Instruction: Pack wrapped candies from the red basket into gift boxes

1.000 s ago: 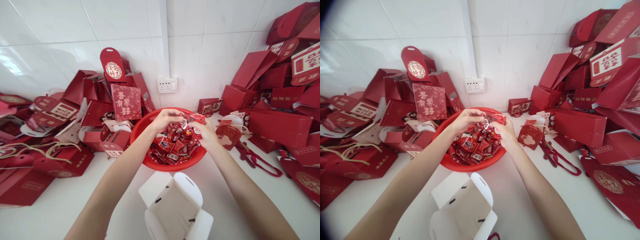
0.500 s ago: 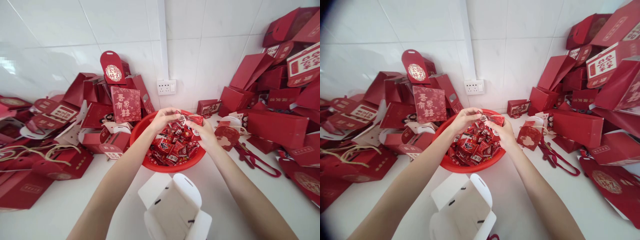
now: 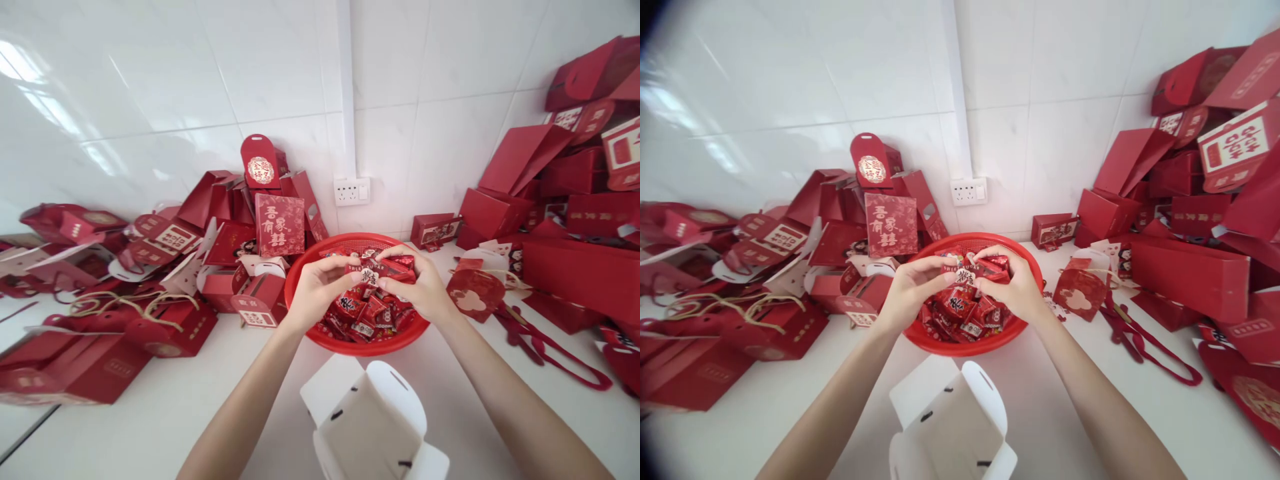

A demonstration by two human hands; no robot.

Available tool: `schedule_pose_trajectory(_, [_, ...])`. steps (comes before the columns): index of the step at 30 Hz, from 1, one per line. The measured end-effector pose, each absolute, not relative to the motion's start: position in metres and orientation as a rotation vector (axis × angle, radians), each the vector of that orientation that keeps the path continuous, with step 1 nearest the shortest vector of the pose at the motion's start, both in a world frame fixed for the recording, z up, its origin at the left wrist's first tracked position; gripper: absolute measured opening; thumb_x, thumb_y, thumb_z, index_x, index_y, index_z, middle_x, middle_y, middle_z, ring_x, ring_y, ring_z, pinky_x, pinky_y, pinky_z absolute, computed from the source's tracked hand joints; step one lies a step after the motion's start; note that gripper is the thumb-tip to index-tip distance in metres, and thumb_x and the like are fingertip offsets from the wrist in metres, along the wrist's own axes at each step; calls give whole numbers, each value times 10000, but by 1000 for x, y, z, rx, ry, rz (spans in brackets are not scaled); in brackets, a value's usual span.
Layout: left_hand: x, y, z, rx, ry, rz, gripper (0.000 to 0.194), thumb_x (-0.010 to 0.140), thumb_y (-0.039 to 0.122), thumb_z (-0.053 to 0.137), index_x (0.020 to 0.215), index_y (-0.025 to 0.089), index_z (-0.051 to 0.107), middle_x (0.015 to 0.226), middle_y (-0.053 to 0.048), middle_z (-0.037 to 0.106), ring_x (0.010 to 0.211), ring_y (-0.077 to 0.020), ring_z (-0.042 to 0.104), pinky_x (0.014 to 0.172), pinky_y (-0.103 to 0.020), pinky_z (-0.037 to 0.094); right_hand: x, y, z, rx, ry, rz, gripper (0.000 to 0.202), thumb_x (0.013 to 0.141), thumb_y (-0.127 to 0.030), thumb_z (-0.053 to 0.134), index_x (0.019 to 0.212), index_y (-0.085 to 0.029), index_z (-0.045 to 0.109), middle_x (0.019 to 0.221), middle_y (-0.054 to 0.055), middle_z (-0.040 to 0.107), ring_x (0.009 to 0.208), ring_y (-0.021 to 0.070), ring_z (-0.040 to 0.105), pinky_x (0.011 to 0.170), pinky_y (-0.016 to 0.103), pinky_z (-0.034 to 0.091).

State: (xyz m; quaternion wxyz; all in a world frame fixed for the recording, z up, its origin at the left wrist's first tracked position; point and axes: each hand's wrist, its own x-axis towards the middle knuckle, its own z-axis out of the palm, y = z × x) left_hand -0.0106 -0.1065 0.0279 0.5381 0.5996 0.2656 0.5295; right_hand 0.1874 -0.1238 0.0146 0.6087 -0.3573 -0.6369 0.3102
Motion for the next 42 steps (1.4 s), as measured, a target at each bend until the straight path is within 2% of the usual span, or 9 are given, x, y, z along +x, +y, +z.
schedule_pose_trajectory(4, [-27, -125, 28, 1441, 602, 1263, 200, 723, 200, 873, 914, 194, 813, 905, -22, 787, 802, -125, 722, 781, -210, 590, 180, -146, 29, -800, -1654, 511, 263, 719, -132, 718, 956, -244, 702, 993, -2, 750, 924, 191, 712, 864, 305, 560])
schedule_pose_trajectory(9, [-35, -134, 29, 1509, 494, 1280, 146, 755, 163, 849, 891, 206, 817, 900, -20, 777, 786, -109, 708, 747, -188, 577, 175, -168, 39, -800, -1730, 361, 238, 762, -126, 706, 963, -252, 700, 938, -6, 755, 855, 177, 721, 795, 271, 577])
schedule_pose_trajectory(22, [-39, -145, 30, 1545, 362, 1332, 143, 765, 150, 831, 898, 205, 824, 864, -45, 749, 822, -134, 679, 783, -238, 552, 173, -178, 41, -765, -1789, 322, 259, 799, -102, 699, 995, -271, 684, 918, -22, 759, 851, 154, 719, 808, 238, 582])
schedule_pose_trajectory(27, [-36, -144, 28, 1431, 407, 1270, 149, 733, 185, 866, 875, 196, 822, 837, -40, 763, 760, -133, 696, 725, -234, 579, 176, -178, 41, -787, -1764, 388, 254, 785, -114, 712, 984, -270, 700, 927, -16, 750, 844, 157, 710, 788, 243, 580])
schedule_pose_trajectory(30, [-34, -142, 25, 1303, 460, 1203, 162, 734, 236, 875, 883, 205, 819, 797, -26, 771, 707, -125, 699, 693, -229, 583, 178, -174, 37, -820, -1686, 559, 229, 770, -162, 747, 974, -262, 717, 936, 3, 733, 821, 173, 702, 732, 262, 585])
schedule_pose_trajectory(33, [-33, -141, 23, 1269, 504, 1193, 185, 751, 295, 867, 906, 206, 821, 826, -27, 777, 730, -128, 698, 733, -239, 576, 178, -171, 34, -830, -1558, 836, 235, 761, -233, 782, 985, -245, 713, 894, 18, 713, 736, 174, 682, 635, 272, 579])
schedule_pose_trajectory(36, [-34, -140, 24, 1278, 546, 1211, 243, 766, 340, 854, 967, 208, 818, 930, -45, 782, 806, -145, 696, 779, -251, 562, 175, -171, 37, -840, -1451, 990, 255, 719, -243, 809, 952, -230, 706, 795, 4, 695, 637, 156, 656, 571, 261, 558])
schedule_pose_trajectory(39, [-36, -141, 27, 1297, 545, 1199, 294, 769, 308, 853, 1040, 209, 801, 915, -40, 765, 823, -148, 691, 789, -256, 565, 173, -172, 43, -844, -1363, 1095, 272, 673, -230, 826, 913, -230, 698, 693, -24, 673, 532, 139, 622, 506, 251, 532])
schedule_pose_trajectory(42, [-38, -142, 28, 1295, 487, 1078, 336, 778, 265, 840, 1102, 212, 769, 922, -40, 753, 856, -182, 718, 802, -313, 606, 171, -172, 45, -847, -1289, 1153, 308, 628, -221, 855, 894, -229, 701, 704, -20, 691, 532, 140, 626, 506, 255, 537])
